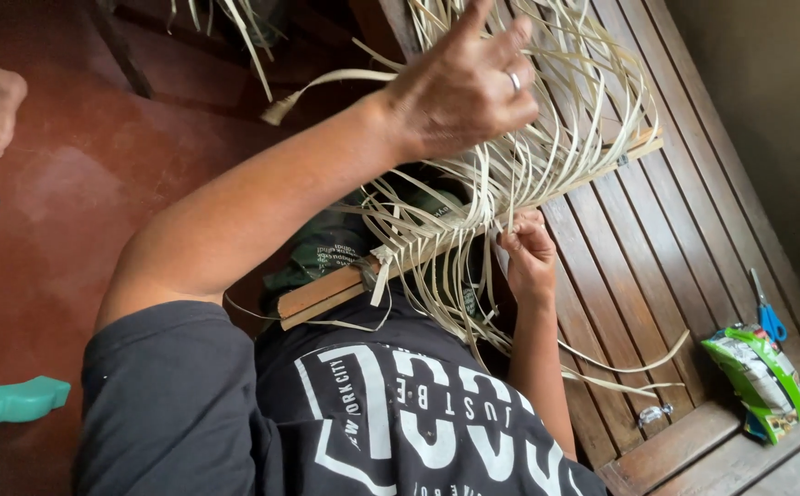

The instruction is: Weaving dried leaf strips together to create a craft item like a mat or basket.

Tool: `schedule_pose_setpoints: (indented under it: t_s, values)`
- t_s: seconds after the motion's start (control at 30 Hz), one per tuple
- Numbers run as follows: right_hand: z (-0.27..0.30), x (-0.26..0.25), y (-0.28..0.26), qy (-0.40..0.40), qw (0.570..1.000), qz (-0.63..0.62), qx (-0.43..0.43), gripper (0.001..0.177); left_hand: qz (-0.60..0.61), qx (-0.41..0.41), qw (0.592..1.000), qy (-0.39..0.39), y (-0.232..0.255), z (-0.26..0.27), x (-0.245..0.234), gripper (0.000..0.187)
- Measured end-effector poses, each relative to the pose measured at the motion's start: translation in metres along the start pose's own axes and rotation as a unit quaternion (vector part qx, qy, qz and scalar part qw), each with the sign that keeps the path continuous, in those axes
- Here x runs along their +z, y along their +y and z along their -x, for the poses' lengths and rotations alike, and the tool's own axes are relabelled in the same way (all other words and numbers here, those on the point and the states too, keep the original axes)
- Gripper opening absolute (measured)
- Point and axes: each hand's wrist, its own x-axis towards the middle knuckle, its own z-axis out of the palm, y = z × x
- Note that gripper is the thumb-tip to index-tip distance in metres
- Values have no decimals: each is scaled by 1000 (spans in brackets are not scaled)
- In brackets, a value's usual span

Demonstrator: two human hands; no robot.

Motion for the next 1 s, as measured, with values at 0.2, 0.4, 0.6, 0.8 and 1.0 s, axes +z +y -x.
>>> schedule_pose_setpoints:
  t_s: [0.2, 0.4, 0.6, 0.8, 1.0]
  values:
    - [9, -3, 19, 24, 995, 101, -5, 9, -65, -52, 994, 69, -53, 13, -58, 17]
    - [11, 7, 13, 28, 973, 223, -47, 7, -37, -116, 992, 40, -54, 35, -79, 19]
    - [-1, 44, -16, 24, 947, 314, -66, 8, 2, -167, 986, 16, -35, 43, -98, 32]
    - [-10, 69, -31, 42, 909, 396, -120, 11, 112, -193, 974, 27, 44, 26, -65, 30]
    - [0, 62, -27, 85, 924, 358, -108, 17, 244, -176, 952, -54, 135, 21, -20, 6]
